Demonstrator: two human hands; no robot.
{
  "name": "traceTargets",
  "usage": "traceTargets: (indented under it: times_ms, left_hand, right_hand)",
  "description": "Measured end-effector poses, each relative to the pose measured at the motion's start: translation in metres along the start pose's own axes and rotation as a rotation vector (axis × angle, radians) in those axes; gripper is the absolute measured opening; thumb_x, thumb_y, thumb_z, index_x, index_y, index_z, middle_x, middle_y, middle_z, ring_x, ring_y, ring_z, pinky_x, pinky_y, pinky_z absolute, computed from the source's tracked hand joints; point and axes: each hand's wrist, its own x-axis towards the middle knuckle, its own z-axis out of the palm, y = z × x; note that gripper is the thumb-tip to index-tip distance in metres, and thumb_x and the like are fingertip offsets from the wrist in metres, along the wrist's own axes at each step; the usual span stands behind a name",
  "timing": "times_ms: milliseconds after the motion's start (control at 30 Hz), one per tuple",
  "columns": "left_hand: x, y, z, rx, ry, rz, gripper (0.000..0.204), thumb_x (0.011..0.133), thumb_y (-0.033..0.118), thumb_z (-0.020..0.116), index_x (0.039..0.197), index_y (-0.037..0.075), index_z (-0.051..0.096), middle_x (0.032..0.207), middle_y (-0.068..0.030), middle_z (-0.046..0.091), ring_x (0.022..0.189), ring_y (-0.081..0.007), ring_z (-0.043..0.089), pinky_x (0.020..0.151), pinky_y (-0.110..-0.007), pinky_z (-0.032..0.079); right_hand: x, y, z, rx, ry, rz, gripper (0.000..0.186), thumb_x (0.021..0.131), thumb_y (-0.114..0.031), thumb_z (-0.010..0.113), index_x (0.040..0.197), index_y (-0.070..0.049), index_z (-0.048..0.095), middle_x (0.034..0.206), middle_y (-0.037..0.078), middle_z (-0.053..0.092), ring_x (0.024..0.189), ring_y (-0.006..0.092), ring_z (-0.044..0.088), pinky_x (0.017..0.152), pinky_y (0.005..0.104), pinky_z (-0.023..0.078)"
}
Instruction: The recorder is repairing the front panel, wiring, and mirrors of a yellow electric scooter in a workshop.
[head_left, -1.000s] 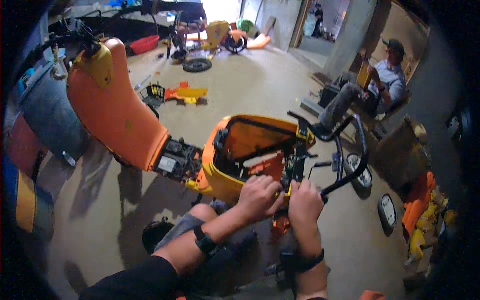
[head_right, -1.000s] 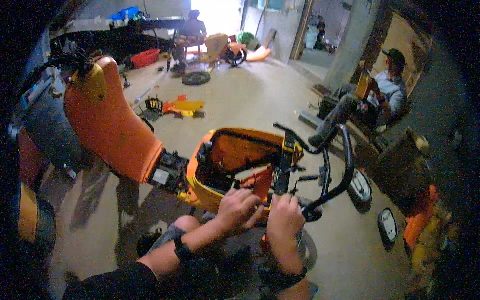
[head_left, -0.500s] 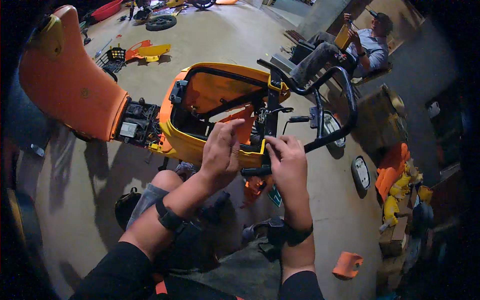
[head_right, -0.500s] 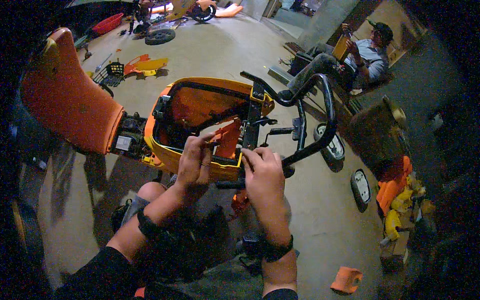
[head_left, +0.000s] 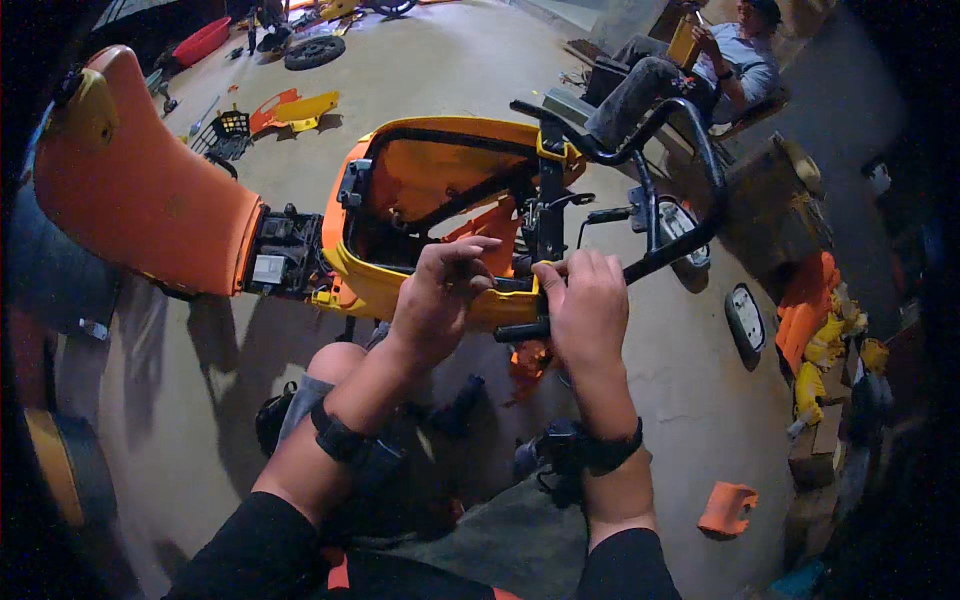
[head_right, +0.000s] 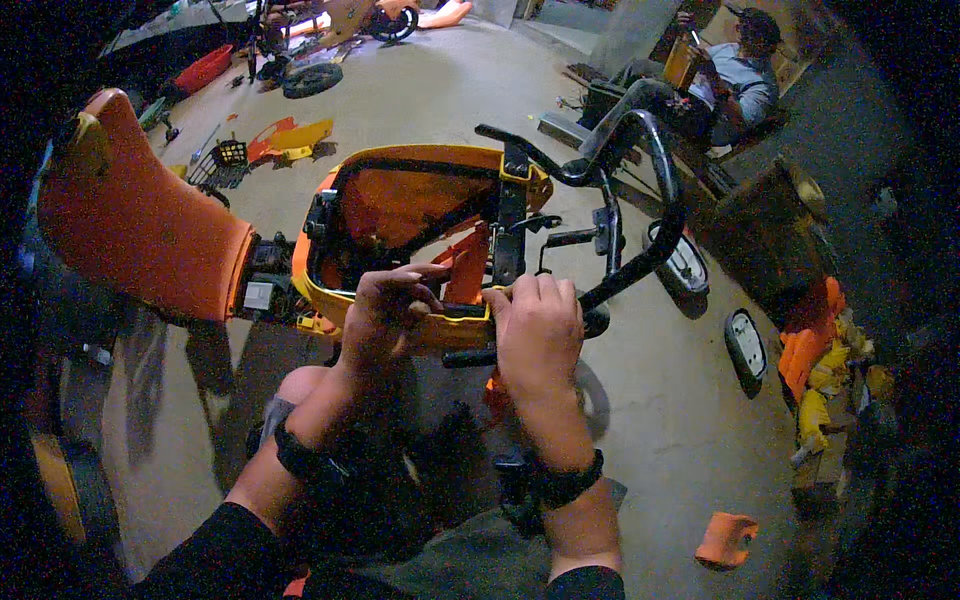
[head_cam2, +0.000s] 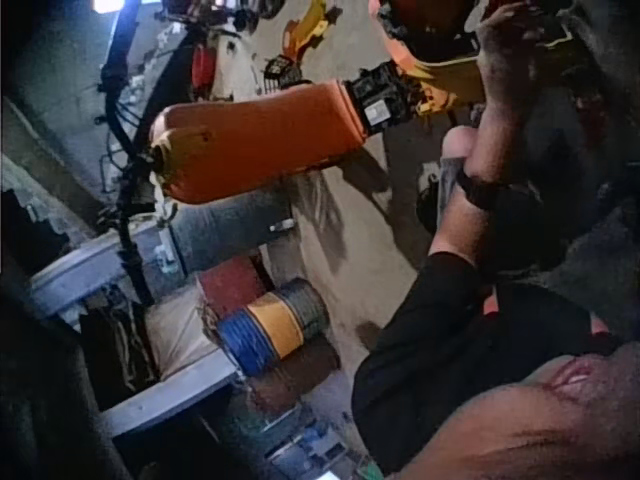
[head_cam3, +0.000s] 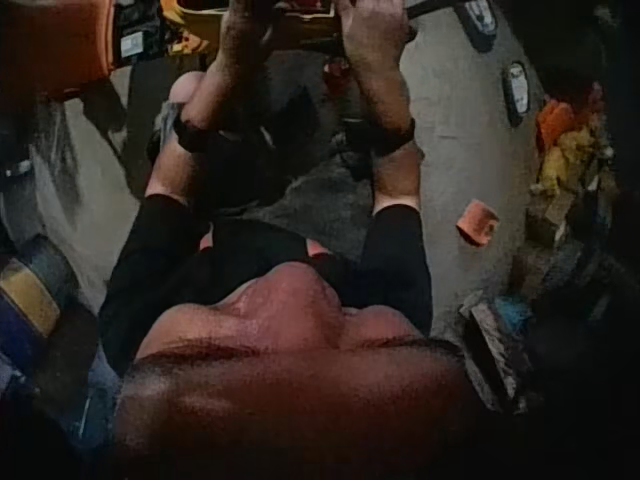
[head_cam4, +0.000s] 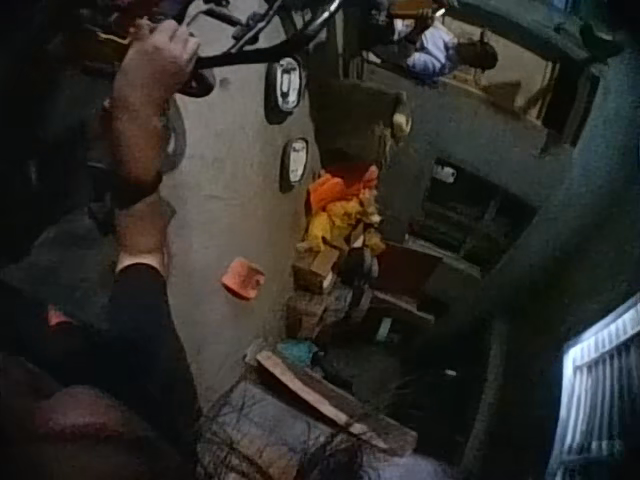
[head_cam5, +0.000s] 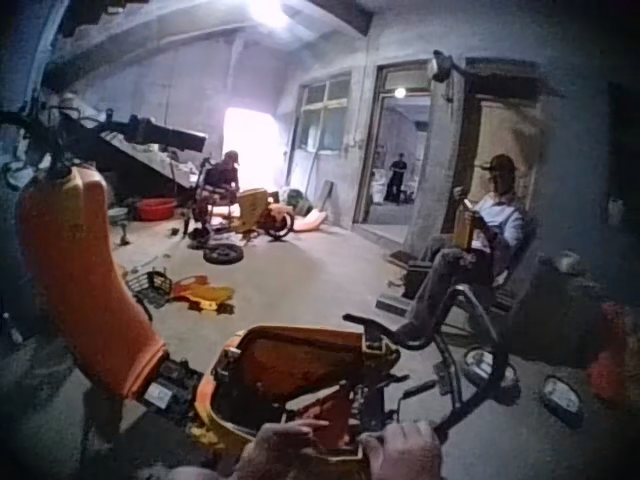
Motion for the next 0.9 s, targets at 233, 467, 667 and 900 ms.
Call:
traceTargets:
  times_ms: [233,467,667,900]
  left_hand:
    - [-0.001,0.008,0.000,0.230,0.049,0.097,0.047,0.085,-0.013,0.069,0.127,0.006,0.062,0.128,-0.0096,0.067,0.107,-0.0188,0.068,0.090,-0.029,0.057]
    - [0.000,0.025,0.002,0.468,0.022,0.157,0.050,0.085,-0.011,0.070,0.131,0.009,0.062,0.118,-0.0123,0.070,0.111,-0.0211,0.070,0.088,-0.031,0.058]
    - [-0.004,0.017,0.014,0.190,0.078,0.078,0.042,0.093,-0.013,0.059,0.130,0.005,0.054,0.114,-0.0124,0.069,0.110,-0.0218,0.071,0.087,-0.032,0.059]
    - [-0.010,0.018,0.009,0.298,0.080,0.057,0.022,0.092,-0.010,0.062,0.111,0.003,0.063,0.103,-0.0111,0.070,0.096,-0.0220,0.072,0.081,-0.032,0.058]
  right_hand:
    - [-0.003,0.007,-0.011,0.152,0.007,-0.018,0.019,0.090,-0.020,0.074,0.103,-0.007,0.072,0.096,0.012,0.069,0.093,0.0330,0.061,0.084,0.0440,0.048]
    - [-0.007,0.008,0.002,0.030,0.057,-0.092,0.015,0.089,-0.020,0.074,0.090,-0.006,0.071,0.090,0.010,0.066,0.090,0.0323,0.060,0.080,0.0463,0.046]
    - [-0.005,0.005,0.007,-0.107,0.069,-0.019,0.028,0.091,-0.031,0.073,0.080,-0.007,0.064,0.088,0.010,0.066,0.090,0.0327,0.060,0.079,0.0467,0.046]
    - [-0.005,-0.012,-0.032,0.514,0.035,-0.172,0.028,0.087,-0.012,0.073,0.115,-0.009,0.067,0.101,0.013,0.067,0.101,0.0352,0.063,0.088,0.0465,0.051]
